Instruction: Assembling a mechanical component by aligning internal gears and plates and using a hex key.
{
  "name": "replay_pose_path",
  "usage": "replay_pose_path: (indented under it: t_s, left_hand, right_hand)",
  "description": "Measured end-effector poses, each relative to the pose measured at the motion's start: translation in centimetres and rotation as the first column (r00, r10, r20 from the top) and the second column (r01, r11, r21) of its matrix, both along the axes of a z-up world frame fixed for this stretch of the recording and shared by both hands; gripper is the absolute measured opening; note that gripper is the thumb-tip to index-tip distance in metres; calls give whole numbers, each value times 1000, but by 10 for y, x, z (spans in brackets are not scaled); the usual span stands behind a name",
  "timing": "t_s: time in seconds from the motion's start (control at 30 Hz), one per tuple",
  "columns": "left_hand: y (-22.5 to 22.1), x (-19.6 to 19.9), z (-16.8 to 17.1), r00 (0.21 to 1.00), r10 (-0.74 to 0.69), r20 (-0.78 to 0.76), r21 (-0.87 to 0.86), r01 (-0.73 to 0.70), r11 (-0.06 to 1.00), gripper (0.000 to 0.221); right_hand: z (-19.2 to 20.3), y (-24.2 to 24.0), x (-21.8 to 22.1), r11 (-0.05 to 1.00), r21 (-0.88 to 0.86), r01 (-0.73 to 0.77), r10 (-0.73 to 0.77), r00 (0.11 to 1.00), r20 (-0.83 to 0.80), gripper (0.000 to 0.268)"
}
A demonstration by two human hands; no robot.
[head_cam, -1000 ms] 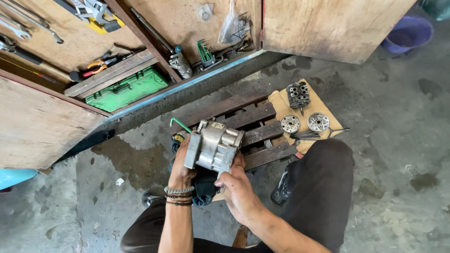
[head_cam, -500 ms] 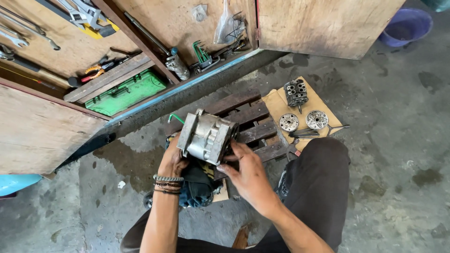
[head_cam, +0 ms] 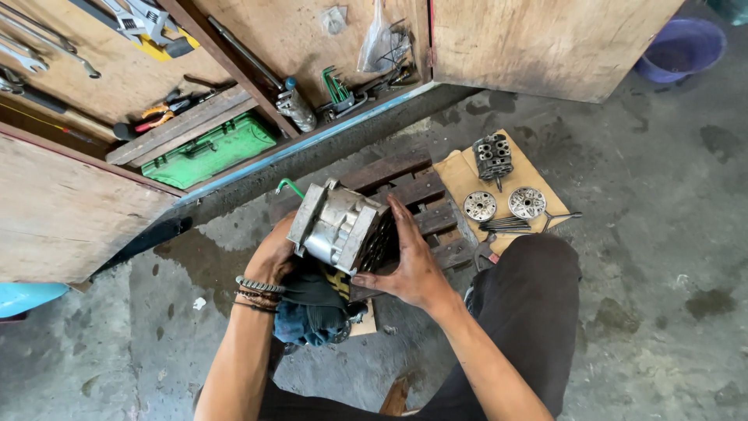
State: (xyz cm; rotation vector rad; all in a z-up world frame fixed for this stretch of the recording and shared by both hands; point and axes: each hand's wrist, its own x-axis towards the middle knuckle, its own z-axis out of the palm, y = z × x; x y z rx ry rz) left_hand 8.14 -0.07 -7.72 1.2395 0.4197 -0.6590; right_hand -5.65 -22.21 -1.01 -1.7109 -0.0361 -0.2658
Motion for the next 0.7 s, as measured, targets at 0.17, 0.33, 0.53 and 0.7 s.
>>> replay_pose_path:
  t_s: [0.17, 0.33, 0.53, 0.7]
  left_hand:
    - [8, 7, -13, 999, 17, -39, -12, -18, 1000, 53]
    - [58, 19, -76, 998, 32, -60, -37, -35, 999, 55]
    - [58, 14, -90, 992, 32, -122, -65, -41, 997, 56]
    - [60, 11, -91, 984, 41, -171, -85, -57, 995, 57]
  right_hand:
    - [-20, 14, 11, 976, -215, 31, -8, 994, 107, 151]
    - [-34, 22, 21, 958, -146, 248, -203, 942, 269, 140]
    - [-10, 33, 7, 897, -213, 387, -347, 916, 203, 129]
    - [9, 42, -2, 879, -273, 390, -356, 920, 165, 130]
